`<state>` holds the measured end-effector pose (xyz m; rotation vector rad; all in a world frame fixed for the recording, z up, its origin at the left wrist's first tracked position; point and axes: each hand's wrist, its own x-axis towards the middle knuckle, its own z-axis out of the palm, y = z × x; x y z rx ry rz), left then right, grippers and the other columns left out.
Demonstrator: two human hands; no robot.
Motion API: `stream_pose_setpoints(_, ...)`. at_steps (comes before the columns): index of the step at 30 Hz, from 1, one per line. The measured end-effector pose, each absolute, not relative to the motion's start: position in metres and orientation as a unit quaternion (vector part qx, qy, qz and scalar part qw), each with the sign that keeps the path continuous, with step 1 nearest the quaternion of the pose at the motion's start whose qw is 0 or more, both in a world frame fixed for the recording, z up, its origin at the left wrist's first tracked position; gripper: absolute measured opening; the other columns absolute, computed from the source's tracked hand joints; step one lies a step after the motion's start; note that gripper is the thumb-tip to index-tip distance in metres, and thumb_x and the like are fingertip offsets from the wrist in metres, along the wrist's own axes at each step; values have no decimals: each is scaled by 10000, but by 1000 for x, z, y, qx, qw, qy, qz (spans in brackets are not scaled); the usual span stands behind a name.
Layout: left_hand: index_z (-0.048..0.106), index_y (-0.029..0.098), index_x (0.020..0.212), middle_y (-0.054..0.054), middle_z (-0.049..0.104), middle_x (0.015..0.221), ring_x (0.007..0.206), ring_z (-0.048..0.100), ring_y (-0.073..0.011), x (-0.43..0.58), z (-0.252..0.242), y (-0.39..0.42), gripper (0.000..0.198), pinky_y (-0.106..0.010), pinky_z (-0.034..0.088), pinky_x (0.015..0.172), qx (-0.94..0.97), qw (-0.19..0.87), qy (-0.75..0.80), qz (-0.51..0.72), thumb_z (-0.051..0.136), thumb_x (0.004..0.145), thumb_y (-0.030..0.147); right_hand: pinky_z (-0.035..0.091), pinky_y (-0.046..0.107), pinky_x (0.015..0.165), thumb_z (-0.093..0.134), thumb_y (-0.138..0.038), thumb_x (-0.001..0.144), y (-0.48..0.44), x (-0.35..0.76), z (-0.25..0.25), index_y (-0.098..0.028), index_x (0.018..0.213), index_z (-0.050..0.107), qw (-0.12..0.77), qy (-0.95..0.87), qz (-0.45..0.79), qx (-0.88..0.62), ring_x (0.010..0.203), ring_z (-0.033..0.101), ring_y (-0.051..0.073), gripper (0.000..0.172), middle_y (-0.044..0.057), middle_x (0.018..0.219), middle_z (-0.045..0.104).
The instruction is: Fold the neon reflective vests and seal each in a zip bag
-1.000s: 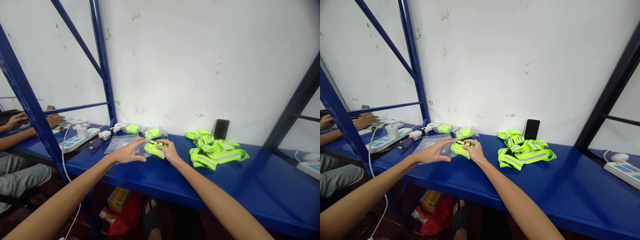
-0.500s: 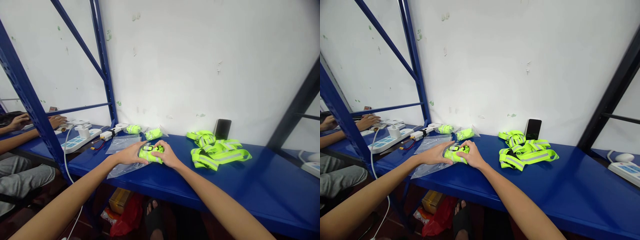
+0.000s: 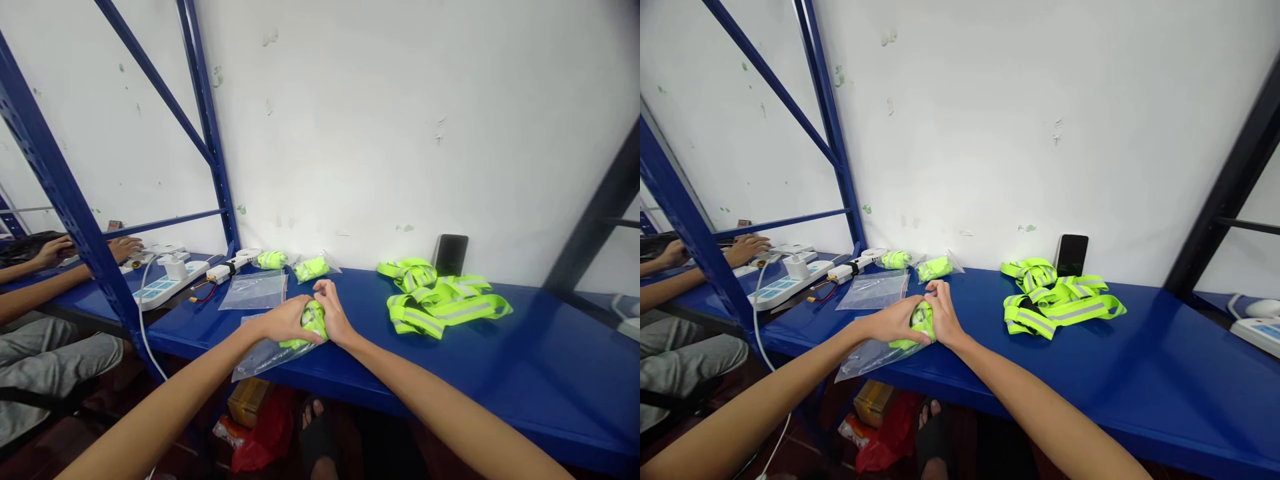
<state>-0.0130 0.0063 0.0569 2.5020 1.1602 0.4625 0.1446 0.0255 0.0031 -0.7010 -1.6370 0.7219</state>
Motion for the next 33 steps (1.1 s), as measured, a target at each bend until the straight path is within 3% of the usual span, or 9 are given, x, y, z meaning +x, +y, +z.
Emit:
stream_pose_setpoints(4, 478, 169, 1194, -110, 577, 1086, 955, 562, -293, -15, 60, 7, 744, -373, 440, 790, 896, 123, 401, 149, 676, 640, 624, 393, 318, 881, 443, -327, 856, 37, 155, 1, -224, 971, 476, 600, -648, 339, -325, 935, 486, 180, 158, 19, 941, 493)
stream_pose_setpoints(8, 443, 159, 1247, -122, 557, 1160, 1037, 549, -304, -32, 66, 6, 778, -377, 428, 855, 884, 105, 427, 158, 682, 648, 595, 442, 287, 644, 593, -359, 771, 39, 165, 5, -198, 846, 519, 457, -691, 478, -293, 604, 521, 146, 193, -26, 660, 540)
stream_pose_setpoints(15, 502, 191, 1193, -88, 602, 1121, 1013, 578, -283, -23, 67, 3, 616, -346, 439, 824, 896, 88, 413, 141, 645, 710, 546, 374, 234, 533, 589, -271, 716, 23, 146, 8, -149, 545, 562, 361, -690, 565, -272, 482, 443, 97, 213, -21, 497, 515)
stream_pose_setpoints(18, 478, 204, 1264, -104, 586, 1201, 1079, 560, -302, -18, 69, 1, 703, -353, 433, 848, 899, 81, 408, 138, 663, 689, 563, 435, 252, 593, 493, -320, 752, 22, 147, 9, -138, 644, 628, 332, -591, 692, -248, 576, 544, 140, 251, 33, 606, 609)
stream_pose_setpoints(22, 291, 241, 1444, -117, 427, 1430, 1263, 432, -341, -21, 76, -4, 936, -384, 381, 960, 895, 107, 412, 133, 647, 673, 632, 488, 284, 651, 420, -511, 822, 27, 152, 10, -110, 848, 679, 314, -532, 752, -230, 731, 634, 195, 478, 113, 809, 683)
stream_pose_setpoints(26, 299, 281, 1446, -64, 408, 1457, 1265, 444, -280, -23, 80, 2, 606, -339, 391, 934, 849, 173, 468, 173, 311, 903, 549, 523, 326, 645, 569, -557, 769, 28, 152, 10, -139, 827, 671, 394, -592, 660, -241, 703, 634, 197, 434, 76, 775, 672)
stream_pose_setpoints(29, 484, 232, 1320, -77, 526, 1349, 1184, 497, -273, -20, 76, 16, 510, -315, 406, 859, 814, 165, 522, 195, 288, 907, 458, 528, 301, 601, 618, -529, 750, 26, 150, 13, -144, 759, 669, 420, -637, 595, -252, 632, 613, 169, 388, 44, 721, 652)
stream_pose_setpoints(31, 654, 183, 1027, -88, 670, 1068, 961, 590, -254, -17, 73, 26, 420, -294, 411, 740, 806, 162, 538, 187, 324, 877, 395, 534, 292, 566, 624, -532, 743, 24, 149, 14, -151, 757, 664, 426, -645, 579, -258, 591, 609, 160, 384, 25, 699, 637)
stream_pose_setpoints(33, 642, 175, 693, -63, 662, 733, 697, 583, -212, -14, 71, 34, 379, -286, 373, 613, 805, 166, 542, 176, 347, 848, 356, 527, 282, 497, 645, -530, 722, 24, 148, 15, -152, 767, 655, 434, -641, 566, -283, 537, 608, 158, 381, 14, 671, 621)
